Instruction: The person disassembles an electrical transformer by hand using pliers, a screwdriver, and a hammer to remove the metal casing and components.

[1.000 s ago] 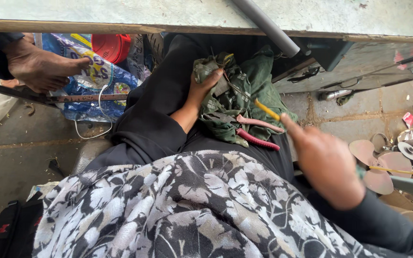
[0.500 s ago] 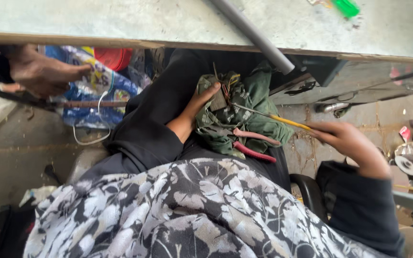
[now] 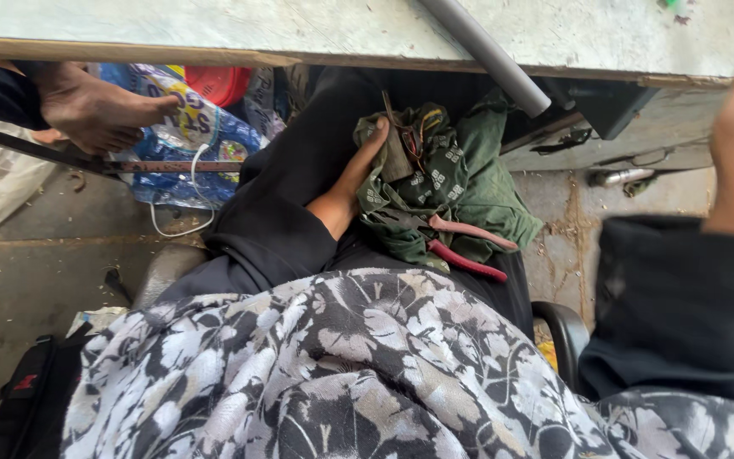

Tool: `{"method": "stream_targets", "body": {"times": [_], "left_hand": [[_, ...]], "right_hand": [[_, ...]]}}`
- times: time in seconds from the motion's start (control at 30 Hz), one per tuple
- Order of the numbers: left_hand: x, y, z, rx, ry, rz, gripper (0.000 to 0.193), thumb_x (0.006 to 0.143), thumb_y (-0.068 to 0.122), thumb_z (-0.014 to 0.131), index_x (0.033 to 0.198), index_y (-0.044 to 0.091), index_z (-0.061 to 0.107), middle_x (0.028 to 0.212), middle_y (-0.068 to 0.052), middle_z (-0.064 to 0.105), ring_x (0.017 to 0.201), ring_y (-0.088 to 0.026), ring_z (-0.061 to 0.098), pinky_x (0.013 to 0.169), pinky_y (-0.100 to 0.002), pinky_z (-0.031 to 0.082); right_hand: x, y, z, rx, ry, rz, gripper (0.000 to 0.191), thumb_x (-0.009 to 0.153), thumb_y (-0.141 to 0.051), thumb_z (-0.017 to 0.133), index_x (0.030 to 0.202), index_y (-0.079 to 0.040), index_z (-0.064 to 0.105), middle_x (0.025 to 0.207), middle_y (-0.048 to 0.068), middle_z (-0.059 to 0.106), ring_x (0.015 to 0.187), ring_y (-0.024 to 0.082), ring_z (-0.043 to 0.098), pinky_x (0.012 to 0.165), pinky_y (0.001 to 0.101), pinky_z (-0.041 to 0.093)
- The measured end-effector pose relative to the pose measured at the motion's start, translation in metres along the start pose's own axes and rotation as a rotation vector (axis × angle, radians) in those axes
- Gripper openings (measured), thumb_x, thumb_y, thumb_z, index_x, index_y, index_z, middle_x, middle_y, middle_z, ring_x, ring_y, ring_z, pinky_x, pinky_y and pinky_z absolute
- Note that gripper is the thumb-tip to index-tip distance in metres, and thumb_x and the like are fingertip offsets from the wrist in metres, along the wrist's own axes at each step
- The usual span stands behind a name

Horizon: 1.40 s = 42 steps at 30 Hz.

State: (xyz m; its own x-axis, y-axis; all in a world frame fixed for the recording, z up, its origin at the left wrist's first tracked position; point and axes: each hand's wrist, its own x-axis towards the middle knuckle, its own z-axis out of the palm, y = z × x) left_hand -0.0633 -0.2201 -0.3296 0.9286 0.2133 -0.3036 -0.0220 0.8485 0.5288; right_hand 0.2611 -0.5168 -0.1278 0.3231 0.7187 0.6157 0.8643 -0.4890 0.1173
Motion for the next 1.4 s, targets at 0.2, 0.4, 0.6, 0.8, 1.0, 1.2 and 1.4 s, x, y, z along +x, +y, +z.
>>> {"method": "stream_targets", "body": {"times": [0.2,0.4,0.6,0.8,1.0,1.2,1.4], "left_hand": [[0.006,0.0,-0.001,-0.053,0.073,-0.039,0.095,0.078,0.07,0.068,0.148,0.008,0.049,0.147,-0.015,0.054,0.134,-0.03,0.052,0.112,-0.043,0.042],[0.012,0.001,-0.007,-0.144,0.015,0.0,0.09,0.084,0.067,0.068,0.147,0.005,0.05,0.146,-0.014,0.056,0.133,-0.029,0.054,0.113,-0.043,0.044],[0.013,-0.006,-0.009,-0.135,-0.015,0.016,0.086,0.087,0.067,0.066,0.143,0.003,0.053,0.138,-0.017,0.06,0.126,-0.03,0.059,0.109,-0.043,0.048],[0.013,-0.006,-0.014,-0.162,0.02,0.072,0.083,0.089,0.067,0.061,0.143,0.004,0.054,0.139,-0.015,0.06,0.125,-0.028,0.059,0.109,-0.042,0.047],[0.01,-0.004,-0.014,-0.15,-0.017,0.101,0.082,0.093,0.068,0.057,0.144,0.004,0.053,0.142,-0.016,0.059,0.126,-0.028,0.059,0.11,-0.041,0.047],[0.006,0.0,-0.007,-0.172,-0.106,0.133,0.082,0.094,0.069,0.054,0.142,0.003,0.054,0.14,-0.017,0.06,0.124,-0.028,0.062,0.108,-0.041,0.05],[0.008,-0.002,-0.009,-0.112,-0.037,0.114,0.081,0.093,0.069,0.054,0.14,0.003,0.055,0.134,-0.016,0.062,0.119,-0.028,0.063,0.104,-0.042,0.052]], "right_hand": [[0.028,-0.052,-0.007,0.019,0.001,0.045,0.029,0.113,-0.007,0.056,0.139,0.006,0.058,0.121,0.022,0.07,0.106,0.031,0.07,0.093,0.0388,0.056],[-0.033,-0.18,-0.077,0.572,-0.765,0.299,0.04,0.076,-0.004,0.066,0.116,-0.007,0.07,0.103,0.012,0.067,0.096,0.024,0.067,0.084,0.0382,0.053],[-0.065,-0.268,-0.007,0.526,-0.689,0.001,0.022,0.089,-0.016,0.068,0.11,-0.009,0.069,0.109,0.013,0.063,0.104,0.037,0.06,0.09,0.0452,0.051],[-0.072,-0.268,0.004,0.442,-0.761,0.004,0.03,0.087,-0.025,0.071,0.111,-0.009,0.065,0.102,0.014,0.062,0.099,0.037,0.06,0.084,0.0463,0.049],[-0.088,-0.268,-0.004,0.666,-0.64,0.101,0.028,0.092,-0.02,0.071,0.115,-0.006,0.063,0.106,0.015,0.06,0.094,0.035,0.066,0.079,0.0429,0.053],[-0.078,-0.255,-0.015,0.772,-0.36,0.217,0.024,0.099,-0.009,0.065,0.12,-0.001,0.058,0.116,0.016,0.059,0.1,0.034,0.066,0.085,0.0392,0.055],[-0.071,-0.259,0.003,0.763,-0.448,0.272,0.029,0.093,-0.013,0.076,0.115,0.0,0.062,0.114,0.018,0.056,0.099,0.034,0.062,0.084,0.0393,0.051]]}}
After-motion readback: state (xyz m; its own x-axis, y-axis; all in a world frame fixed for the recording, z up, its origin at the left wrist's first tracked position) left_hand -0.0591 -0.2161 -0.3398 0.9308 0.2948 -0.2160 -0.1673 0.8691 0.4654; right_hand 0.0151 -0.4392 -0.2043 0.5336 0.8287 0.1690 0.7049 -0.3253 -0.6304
